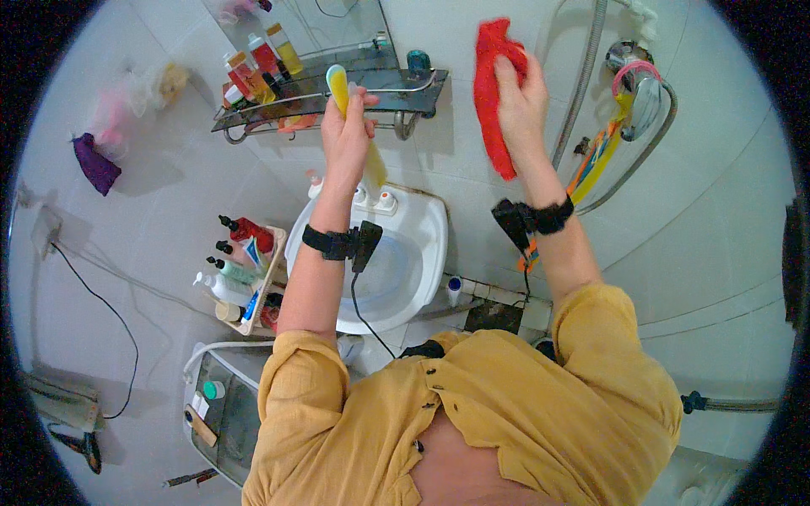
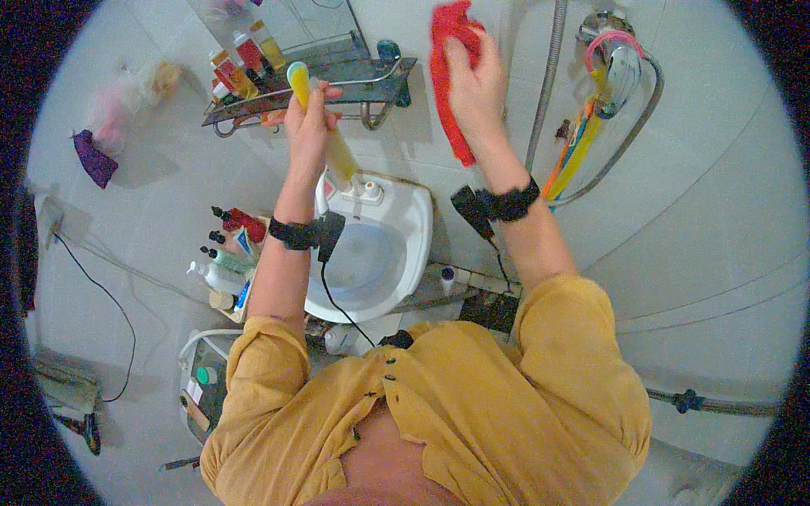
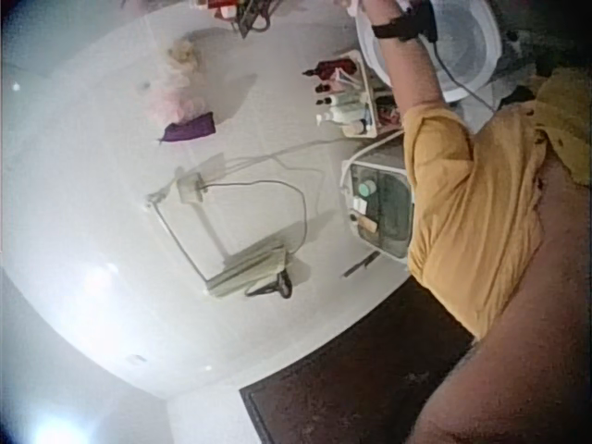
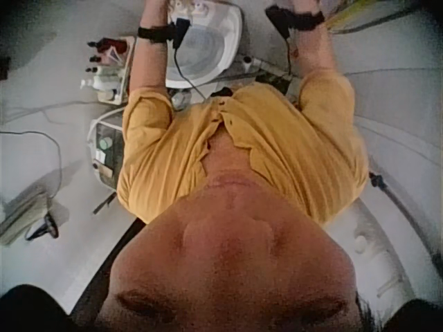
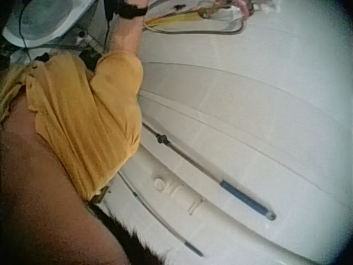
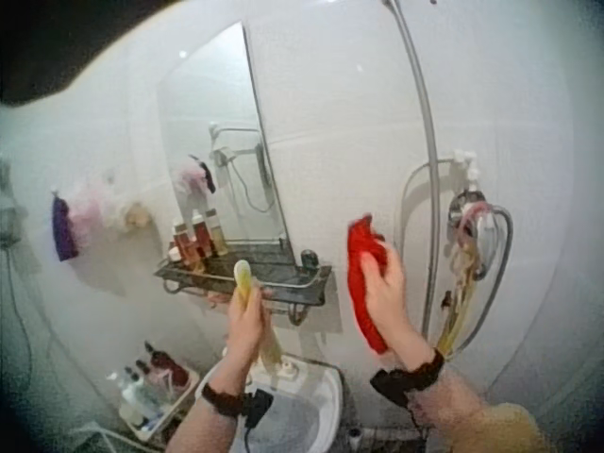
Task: The person wipes several personal care bottles and containers with a red cloth, then wipes the metal shelf above the sink. The person handles a white pump bottle, a green-lidded jar, a white-lidded jar, and a yellow bottle, wiping each before placing them back on the shelf.
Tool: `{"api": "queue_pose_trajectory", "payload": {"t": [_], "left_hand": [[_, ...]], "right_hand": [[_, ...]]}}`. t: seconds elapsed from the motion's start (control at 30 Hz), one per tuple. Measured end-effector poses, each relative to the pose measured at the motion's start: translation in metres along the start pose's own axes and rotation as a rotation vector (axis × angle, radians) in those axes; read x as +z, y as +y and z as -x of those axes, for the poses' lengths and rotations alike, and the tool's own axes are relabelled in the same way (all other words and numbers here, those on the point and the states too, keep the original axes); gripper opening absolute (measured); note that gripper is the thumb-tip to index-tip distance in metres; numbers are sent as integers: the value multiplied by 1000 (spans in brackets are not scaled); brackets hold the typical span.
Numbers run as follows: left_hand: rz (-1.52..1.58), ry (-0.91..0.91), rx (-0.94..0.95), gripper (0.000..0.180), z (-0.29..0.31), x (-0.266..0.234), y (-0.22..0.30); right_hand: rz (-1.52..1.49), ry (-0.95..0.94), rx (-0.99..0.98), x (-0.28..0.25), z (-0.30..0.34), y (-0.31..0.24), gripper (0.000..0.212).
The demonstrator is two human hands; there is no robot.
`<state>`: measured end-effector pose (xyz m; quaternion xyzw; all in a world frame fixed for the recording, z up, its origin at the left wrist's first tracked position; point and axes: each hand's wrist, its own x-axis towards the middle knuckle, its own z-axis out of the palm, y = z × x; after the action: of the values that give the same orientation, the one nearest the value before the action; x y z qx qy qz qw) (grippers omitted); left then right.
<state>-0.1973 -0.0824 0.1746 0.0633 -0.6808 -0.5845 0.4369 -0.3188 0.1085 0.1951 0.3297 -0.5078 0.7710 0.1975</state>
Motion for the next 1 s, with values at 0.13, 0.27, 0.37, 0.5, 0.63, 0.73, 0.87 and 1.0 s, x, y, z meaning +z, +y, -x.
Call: {"api": "queue_pose_trajectory", "payload": {"t": [0.13, 0.27, 0.37, 0.5, 0.63, 0.73, 0.87, 1.0], "left_hand": [[-224, -21, 31, 24, -15, -1, -2], [-405, -63, 144, 23, -33, -10, -11], [-456, -66, 230, 24, -40, -15, -19], [-483, -94, 240, 26, -42, -16, -23], [-637, -67, 304, 25, -40, -16, -21], [-648, -48, 319, 24, -40, -14, -18], [-618, -53, 249, 23, -37, -12, -15], [-591, -42, 209, 23, -35, -12, -17]], "right_hand": [[428, -398, -359, 44, -33, 13, 41], [944, -942, -138, 61, -49, 35, 57], [897, -1003, -201, 62, -62, 49, 52], [837, -879, -208, 56, -66, 64, 35], [801, -698, -285, 50, -55, 72, 33], [819, -620, -212, 49, -50, 74, 34], [782, -423, -115, 42, -41, 78, 36], [568, -112, 148, 15, 3, 87, 34]]}}
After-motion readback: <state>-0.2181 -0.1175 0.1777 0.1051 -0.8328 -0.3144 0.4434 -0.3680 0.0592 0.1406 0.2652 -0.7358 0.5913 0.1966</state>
